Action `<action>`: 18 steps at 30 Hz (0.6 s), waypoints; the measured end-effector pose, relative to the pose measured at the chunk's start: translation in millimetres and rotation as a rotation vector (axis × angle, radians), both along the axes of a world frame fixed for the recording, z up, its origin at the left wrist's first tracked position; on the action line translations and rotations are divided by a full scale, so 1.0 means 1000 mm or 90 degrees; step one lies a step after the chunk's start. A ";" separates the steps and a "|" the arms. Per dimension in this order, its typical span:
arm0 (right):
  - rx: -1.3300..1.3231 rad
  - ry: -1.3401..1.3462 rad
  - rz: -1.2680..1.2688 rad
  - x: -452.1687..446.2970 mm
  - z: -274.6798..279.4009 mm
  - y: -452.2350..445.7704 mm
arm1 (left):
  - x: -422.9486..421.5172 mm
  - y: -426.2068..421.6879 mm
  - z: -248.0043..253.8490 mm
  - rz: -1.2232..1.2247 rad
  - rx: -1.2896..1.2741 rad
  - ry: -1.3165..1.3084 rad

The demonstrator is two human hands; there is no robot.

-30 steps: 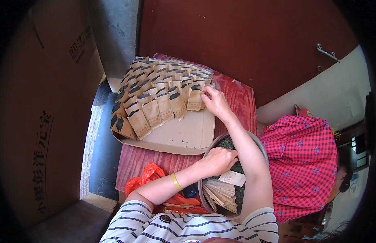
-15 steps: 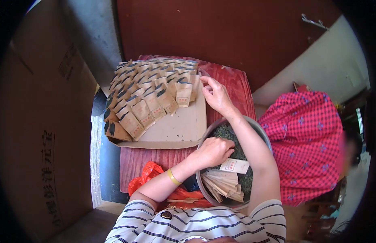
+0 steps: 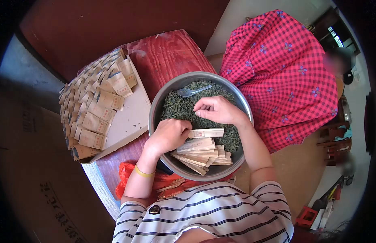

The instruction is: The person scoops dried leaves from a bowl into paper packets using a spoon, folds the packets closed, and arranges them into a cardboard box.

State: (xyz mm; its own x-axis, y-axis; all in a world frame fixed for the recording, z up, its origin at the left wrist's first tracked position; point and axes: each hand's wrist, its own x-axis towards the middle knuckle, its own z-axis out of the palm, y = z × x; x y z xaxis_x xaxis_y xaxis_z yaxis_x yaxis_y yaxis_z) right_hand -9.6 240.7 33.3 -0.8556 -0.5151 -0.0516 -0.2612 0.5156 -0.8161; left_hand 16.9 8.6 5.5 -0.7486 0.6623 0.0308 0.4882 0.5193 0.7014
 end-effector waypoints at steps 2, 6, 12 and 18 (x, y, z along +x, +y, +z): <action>-0.008 -0.006 0.006 -0.001 0.008 -0.001 | -0.001 -0.001 0.007 0.029 0.010 0.004; -0.140 -0.093 0.041 -0.008 -0.003 0.011 | -0.003 -0.003 0.007 0.132 0.105 0.009; -0.332 -0.208 0.022 -0.012 0.005 0.031 | -0.010 -0.008 0.005 0.200 0.333 -0.264; -0.419 -0.251 0.085 -0.007 0.007 0.034 | -0.014 -0.014 0.003 0.180 0.420 -0.379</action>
State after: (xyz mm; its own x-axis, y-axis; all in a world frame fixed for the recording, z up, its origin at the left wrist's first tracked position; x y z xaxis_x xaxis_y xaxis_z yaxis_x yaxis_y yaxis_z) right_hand -16.4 274.9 40.3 -0.7665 -0.6422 0.0125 0.0863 -0.1222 -0.9887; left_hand 2.9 -5.6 8.5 -0.8929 0.4377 -0.1052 -0.1309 -0.0288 0.9910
